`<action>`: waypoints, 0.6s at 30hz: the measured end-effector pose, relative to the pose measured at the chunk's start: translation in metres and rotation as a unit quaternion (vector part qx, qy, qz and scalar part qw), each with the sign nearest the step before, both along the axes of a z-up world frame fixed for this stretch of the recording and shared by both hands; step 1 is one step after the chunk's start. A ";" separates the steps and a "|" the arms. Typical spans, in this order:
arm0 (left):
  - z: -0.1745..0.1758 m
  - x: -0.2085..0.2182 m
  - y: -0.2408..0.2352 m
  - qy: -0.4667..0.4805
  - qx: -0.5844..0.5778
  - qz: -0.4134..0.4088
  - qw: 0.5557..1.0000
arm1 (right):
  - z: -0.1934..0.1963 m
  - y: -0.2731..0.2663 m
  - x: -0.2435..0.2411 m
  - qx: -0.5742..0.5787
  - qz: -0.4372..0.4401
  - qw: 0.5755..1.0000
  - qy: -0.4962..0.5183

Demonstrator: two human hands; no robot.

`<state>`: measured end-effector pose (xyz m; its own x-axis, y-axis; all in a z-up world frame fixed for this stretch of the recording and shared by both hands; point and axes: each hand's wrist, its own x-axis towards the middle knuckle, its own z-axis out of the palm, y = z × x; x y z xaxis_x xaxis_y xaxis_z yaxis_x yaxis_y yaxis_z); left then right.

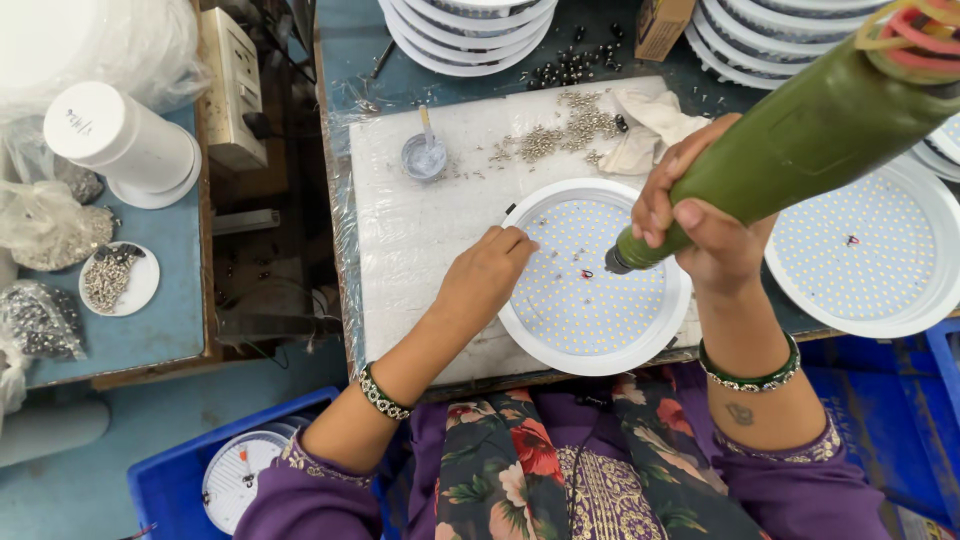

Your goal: The person assembles LED light fixtures by placing circular LED boards into plastic frames and securing them with a handheld power screwdriver.

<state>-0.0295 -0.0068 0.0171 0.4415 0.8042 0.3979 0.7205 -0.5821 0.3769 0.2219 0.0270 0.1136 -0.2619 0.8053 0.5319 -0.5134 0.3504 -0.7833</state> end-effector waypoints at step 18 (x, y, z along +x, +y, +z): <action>-0.002 0.018 0.030 0.210 0.009 -0.023 0.977 | -0.025 -0.045 0.058 -0.037 -0.087 0.996 -0.002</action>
<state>-0.0115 0.0227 0.0147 0.6052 0.7738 0.1871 0.7819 -0.6219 0.0430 0.2804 -0.0184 0.0883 -0.1177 0.8760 0.4677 -0.4470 0.3739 -0.8127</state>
